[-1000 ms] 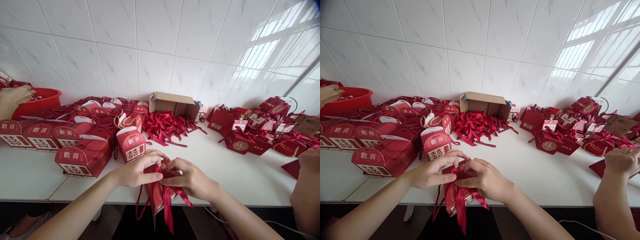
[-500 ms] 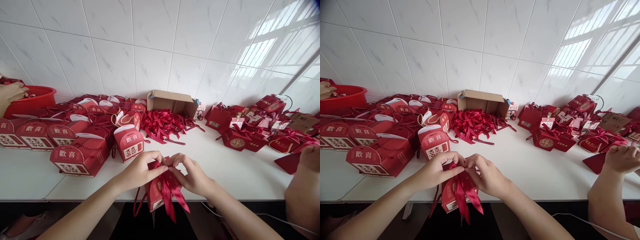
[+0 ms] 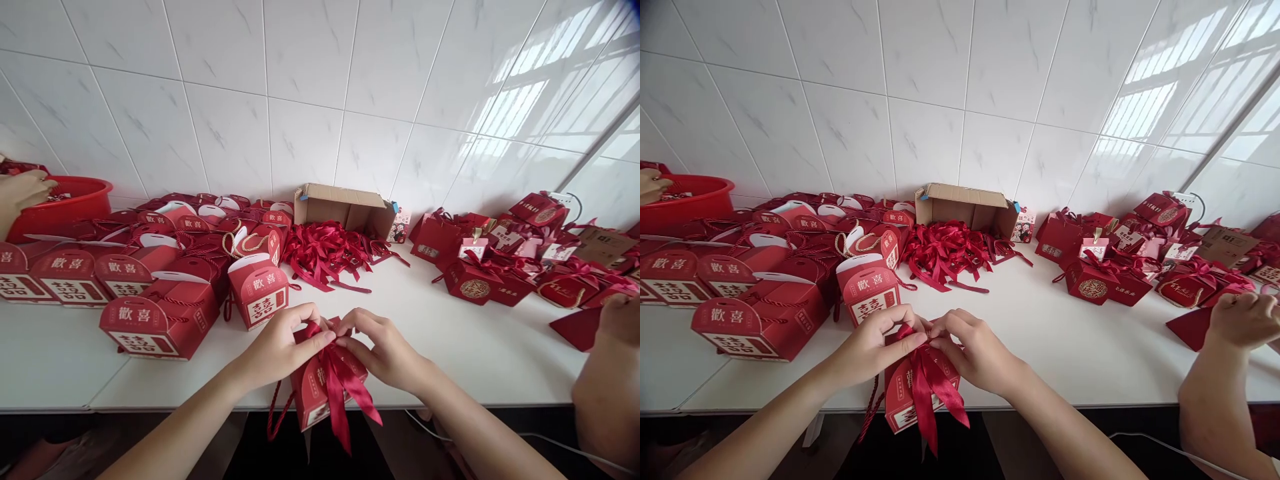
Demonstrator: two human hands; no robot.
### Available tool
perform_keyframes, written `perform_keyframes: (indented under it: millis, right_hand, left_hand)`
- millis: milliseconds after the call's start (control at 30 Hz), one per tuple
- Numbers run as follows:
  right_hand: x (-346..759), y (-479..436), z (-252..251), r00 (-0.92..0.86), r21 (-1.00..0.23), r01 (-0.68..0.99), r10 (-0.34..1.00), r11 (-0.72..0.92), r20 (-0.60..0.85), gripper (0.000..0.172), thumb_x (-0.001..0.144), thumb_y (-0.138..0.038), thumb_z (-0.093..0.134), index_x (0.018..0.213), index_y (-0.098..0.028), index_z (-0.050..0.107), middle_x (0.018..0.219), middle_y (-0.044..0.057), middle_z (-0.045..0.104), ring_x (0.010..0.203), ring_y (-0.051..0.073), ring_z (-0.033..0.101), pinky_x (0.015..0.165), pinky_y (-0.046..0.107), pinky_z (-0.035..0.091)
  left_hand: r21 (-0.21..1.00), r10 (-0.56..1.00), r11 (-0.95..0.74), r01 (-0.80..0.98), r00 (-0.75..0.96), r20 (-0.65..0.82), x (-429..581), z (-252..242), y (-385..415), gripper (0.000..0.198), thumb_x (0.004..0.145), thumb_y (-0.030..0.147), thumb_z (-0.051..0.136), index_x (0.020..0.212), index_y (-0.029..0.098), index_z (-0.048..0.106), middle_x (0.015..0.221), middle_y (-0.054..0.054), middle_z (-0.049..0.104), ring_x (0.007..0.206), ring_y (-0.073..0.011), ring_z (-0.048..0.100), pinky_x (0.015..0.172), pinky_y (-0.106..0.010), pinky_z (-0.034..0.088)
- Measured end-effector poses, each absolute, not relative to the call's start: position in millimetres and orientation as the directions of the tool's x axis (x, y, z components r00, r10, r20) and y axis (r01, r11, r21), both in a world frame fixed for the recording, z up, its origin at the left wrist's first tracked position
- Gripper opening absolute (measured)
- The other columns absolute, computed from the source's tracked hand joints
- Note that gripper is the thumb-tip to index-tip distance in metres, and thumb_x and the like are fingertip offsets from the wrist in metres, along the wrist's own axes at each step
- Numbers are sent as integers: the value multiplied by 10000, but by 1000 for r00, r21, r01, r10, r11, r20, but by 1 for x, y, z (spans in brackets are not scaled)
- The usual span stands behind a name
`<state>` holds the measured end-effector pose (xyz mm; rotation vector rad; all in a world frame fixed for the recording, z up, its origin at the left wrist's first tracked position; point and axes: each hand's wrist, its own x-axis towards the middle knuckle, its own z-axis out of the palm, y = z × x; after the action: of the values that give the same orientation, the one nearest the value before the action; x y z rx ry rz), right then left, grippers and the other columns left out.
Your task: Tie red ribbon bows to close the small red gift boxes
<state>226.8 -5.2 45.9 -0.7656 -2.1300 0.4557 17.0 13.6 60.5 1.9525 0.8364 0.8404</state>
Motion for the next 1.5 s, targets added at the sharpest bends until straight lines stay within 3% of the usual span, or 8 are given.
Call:
perform_keyframes:
  millis: [333, 667, 800, 900, 1067, 1200, 1400, 1500]
  right_hand:
    - [227, -3, 47, -463, -565, 328, 650, 757, 602, 70, 924, -145, 538, 899, -202, 571, 824, 31, 678, 745, 132, 648, 678, 252, 538]
    - [240, -4, 37, -344, -613, 396, 729, 684, 591, 182, 904, -154, 536, 761, -222, 447, 730, 1, 606, 632, 117, 571, 578, 230, 487]
    - [240, -1, 42, -393, -647, 379, 748, 662, 535, 20, 925, -206, 554, 944, -213, 558, 802, 22, 643, 703, 136, 609, 635, 257, 523]
    - [242, 1, 43, -447, -681, 355, 756, 640, 478, 171, 928, -246, 582, 1093, -208, 605, 837, 32, 671, 745, 143, 632, 701, 279, 539]
    - [243, 0, 39, -482, -674, 329, 731, 662, 483, 235, 838, -336, 709, 1027, -195, 702, 914, 73, 667, 821, 172, 640, 737, 303, 539]
    - [240, 1, 37, -445, -677, 308, 730, 669, 519, 127, 879, -284, 661, 949, -192, 713, 866, 65, 666, 775, 159, 641, 705, 293, 547]
    - [236, -2, 37, -442, -631, 264, 673, 729, 593, 82, 938, -151, 527, 912, -196, 591, 1005, 92, 696, 1047, 198, 659, 915, 365, 530]
    - [234, -4, 34, -443, -661, 253, 692, 706, 569, 116, 954, -139, 475, 904, -208, 555, 976, 88, 692, 1087, 201, 656, 918, 358, 535]
  left_hand:
    - [864, 822, -431, 260, 507, 258, 19, 56, 10, 140, 820, 304, 673, 758, 213, 587, 903, -18, 727, 919, -204, 673, 857, -301, 506]
    - [863, 832, -414, 289, 504, 231, 15, 49, 15, 221, 757, 306, 716, 687, 207, 531, 821, -22, 699, 956, -248, 675, 841, -332, 488]
    - [856, 809, -435, 280, 540, 235, 12, 52, 14, 147, 825, 324, 659, 756, 210, 596, 854, -15, 687, 941, -224, 664, 837, -311, 465]
    - [883, 814, -394, 256, 544, 205, 11, 50, 12, 184, 861, 332, 620, 735, 211, 564, 858, -11, 681, 959, -217, 657, 812, -291, 464]
    - [906, 834, -354, 233, 516, 193, 11, 48, 9, 189, 865, 338, 613, 738, 210, 558, 846, -9, 672, 1056, -227, 645, 922, -305, 455]
    - [878, 842, -395, 270, 488, 229, 15, 52, 6, 168, 857, 317, 603, 737, 205, 568, 823, -13, 676, 938, -210, 664, 856, -294, 481]
    - [861, 864, -406, 305, 434, 253, 25, 53, 6, 153, 827, 281, 621, 705, 193, 597, 779, -13, 701, 759, -173, 642, 737, -262, 500]
    - [880, 870, -392, 270, 421, 258, 26, 49, 6, 131, 816, 256, 635, 704, 192, 609, 792, -6, 714, 779, -167, 653, 752, -248, 504]
